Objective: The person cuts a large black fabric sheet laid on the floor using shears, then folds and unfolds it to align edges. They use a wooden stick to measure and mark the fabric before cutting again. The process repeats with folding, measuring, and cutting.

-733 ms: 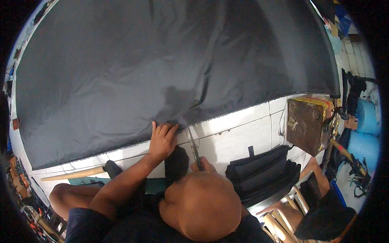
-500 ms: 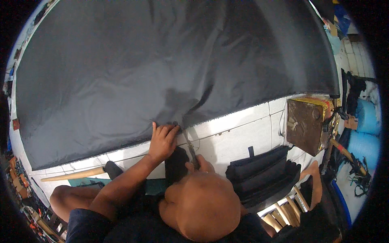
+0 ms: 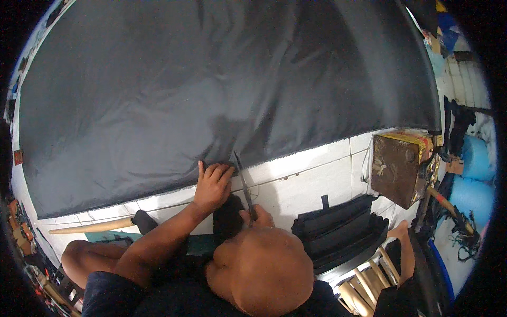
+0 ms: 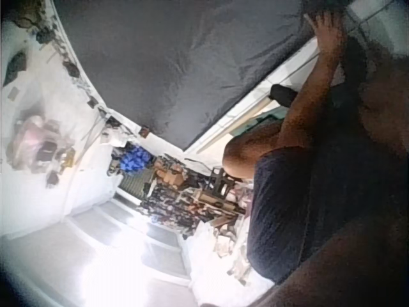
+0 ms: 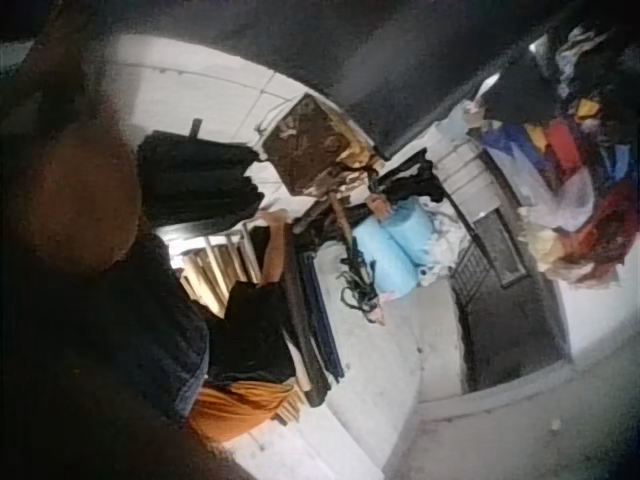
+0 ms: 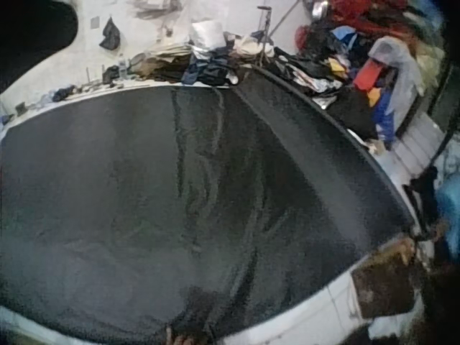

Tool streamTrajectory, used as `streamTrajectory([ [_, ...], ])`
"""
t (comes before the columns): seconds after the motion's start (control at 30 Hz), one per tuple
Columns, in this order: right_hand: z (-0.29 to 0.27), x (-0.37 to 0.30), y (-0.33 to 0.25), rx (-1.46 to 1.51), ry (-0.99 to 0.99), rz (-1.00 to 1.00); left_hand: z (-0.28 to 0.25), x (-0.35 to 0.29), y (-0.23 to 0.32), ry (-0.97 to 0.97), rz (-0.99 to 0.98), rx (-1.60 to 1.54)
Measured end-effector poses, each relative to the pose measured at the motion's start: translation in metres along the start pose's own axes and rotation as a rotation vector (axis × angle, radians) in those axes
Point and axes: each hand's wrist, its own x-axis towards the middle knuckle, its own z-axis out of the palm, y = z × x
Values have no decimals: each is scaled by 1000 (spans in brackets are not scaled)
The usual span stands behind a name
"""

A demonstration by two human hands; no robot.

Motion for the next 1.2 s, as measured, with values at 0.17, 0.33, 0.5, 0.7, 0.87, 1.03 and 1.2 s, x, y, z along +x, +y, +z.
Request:
streamTrajectory([
  [0.17, -4, -25, -5, 24, -20, 20, -1, -2, 0, -36, 24, -39],
  [0.33, 3, 21, -14, -8, 29, -67, -5, -1, 0, -77, 11, -11],
  [0.5, 1, 30, -26, -46, 36, -71, -6, -1, 0, -88, 32, -1],
  [0.7, 0, 30, -45, -6, 53, -100, -5, -4, -3, -80, 38, 3],
  [0.87, 2, 45, -34, -72, 68, -171, -9, -2, 0, -116, 38, 7],
  [1.03, 7, 66, -45, -62, 83, -180, -11, -1, -1, -164, 53, 43],
  [1.2, 6, 63, -67, -82, 103, -208, -7, -4, -4, -164, 38, 45],
])
